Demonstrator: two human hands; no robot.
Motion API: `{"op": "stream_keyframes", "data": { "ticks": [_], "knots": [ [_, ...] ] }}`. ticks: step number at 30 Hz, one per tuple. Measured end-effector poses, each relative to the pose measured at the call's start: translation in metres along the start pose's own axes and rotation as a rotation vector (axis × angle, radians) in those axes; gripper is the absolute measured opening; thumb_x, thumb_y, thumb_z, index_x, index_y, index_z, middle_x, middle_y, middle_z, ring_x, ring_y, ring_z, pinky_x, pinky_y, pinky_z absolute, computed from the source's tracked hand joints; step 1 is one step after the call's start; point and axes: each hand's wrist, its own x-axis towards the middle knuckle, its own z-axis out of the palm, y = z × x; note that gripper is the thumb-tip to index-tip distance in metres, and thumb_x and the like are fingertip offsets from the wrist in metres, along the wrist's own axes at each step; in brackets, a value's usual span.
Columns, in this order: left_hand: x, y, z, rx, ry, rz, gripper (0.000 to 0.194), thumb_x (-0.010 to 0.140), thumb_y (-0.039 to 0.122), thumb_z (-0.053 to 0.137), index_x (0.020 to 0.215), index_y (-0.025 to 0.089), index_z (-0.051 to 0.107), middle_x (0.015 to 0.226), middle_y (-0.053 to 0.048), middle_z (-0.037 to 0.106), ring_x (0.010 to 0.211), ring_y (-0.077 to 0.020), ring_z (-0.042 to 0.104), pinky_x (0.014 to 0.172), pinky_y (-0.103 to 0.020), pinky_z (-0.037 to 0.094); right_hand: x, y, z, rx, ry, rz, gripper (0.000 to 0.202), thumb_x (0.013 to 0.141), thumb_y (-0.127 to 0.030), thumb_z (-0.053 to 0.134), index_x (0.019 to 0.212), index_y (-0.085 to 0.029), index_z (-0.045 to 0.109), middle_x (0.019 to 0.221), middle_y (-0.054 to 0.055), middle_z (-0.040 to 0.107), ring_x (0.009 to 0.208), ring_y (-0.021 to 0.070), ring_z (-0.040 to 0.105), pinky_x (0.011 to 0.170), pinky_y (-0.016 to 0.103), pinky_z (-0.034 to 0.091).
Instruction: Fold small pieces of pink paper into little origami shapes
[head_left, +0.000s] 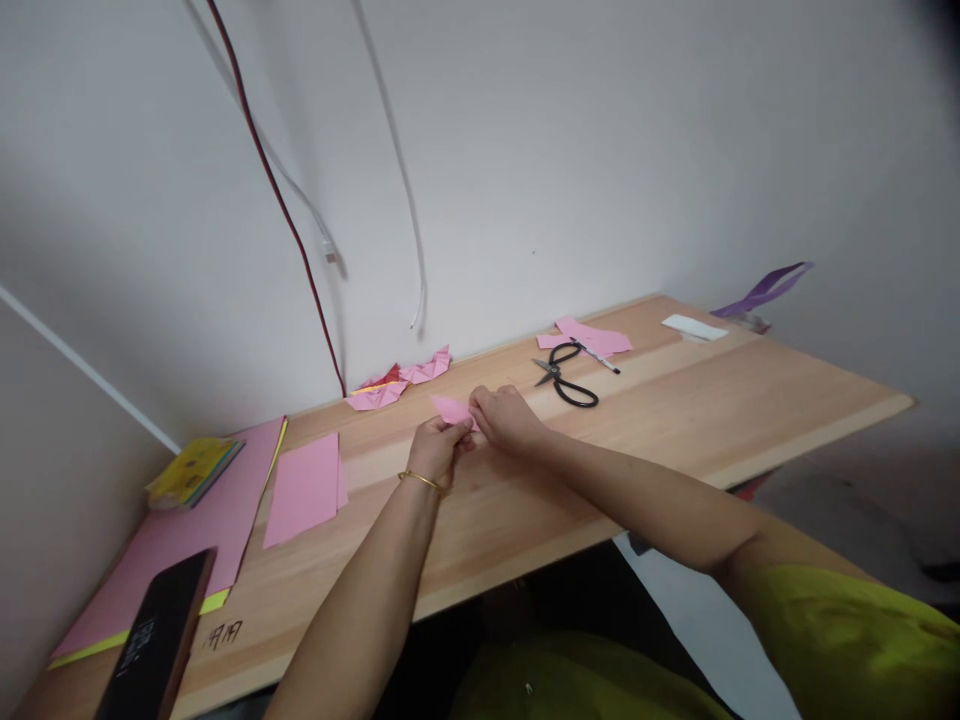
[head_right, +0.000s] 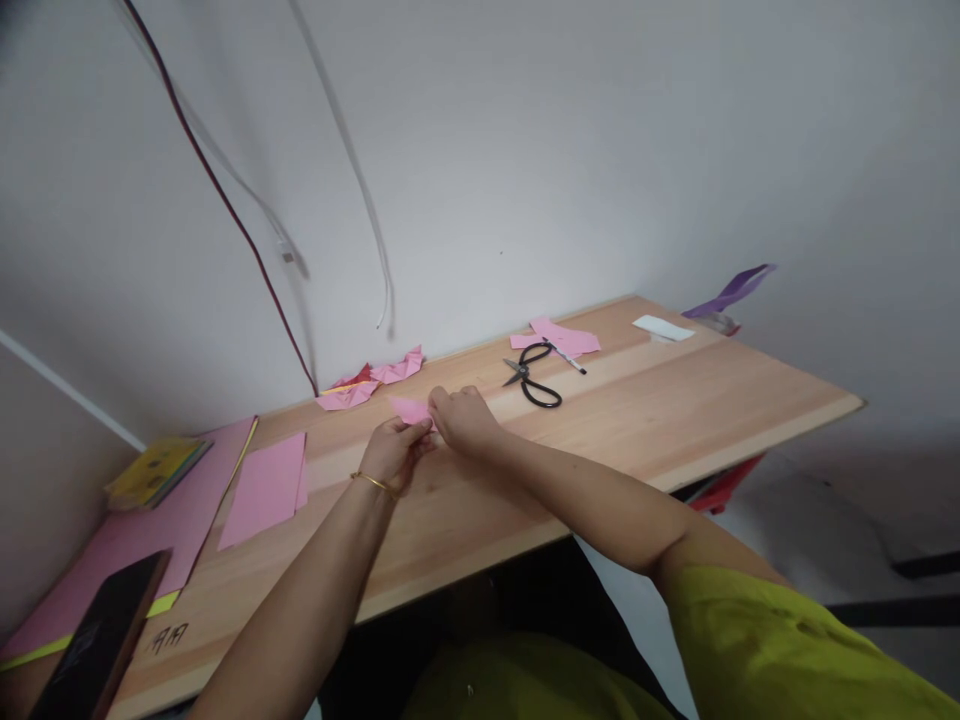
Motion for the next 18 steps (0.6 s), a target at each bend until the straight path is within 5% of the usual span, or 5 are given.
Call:
{"op": "stream_keyframes", "data": {
  "ticks": [11, 18],
  "knots": [
    [-0.001, 0.008, -0.002, -0.203, -0.076, -0.099, 0.028, 0.073, 0.04, 0.062, 0.075, 0.012, 0.058, 0.065, -0.006, 0.063, 0.06, -0.0146, 0.061, 0.067, -0.033, 0.051, 0.0, 0.01, -0.003, 0.122, 0.089, -0.032, 0.022, 0.09, -0.026, 0.034, 0.094, -0.014, 0.051, 0.083, 0.01, 0.061, 0.074, 0.0197, 0.05, 0.07, 0.029, 0.031],
    [-0.005, 0.008, -0.004, -0.006, -0.12, -0.074, 0.026, 0.059, 0.024, 0.074, 0.078, 0.01, 0.063, 0.07, -0.007, 0.065, 0.057, -0.0114, 0.058, 0.062, -0.028, 0.049, 0.0, 0.019, 0.002, 0.259, 0.078, -0.1, 0.018, 0.088, -0.025, 0.037, 0.091, -0.014, 0.051, 0.078, 0.007, 0.059, 0.072, 0.0171, 0.051, 0.069, 0.027, 0.033]
  ]
}}
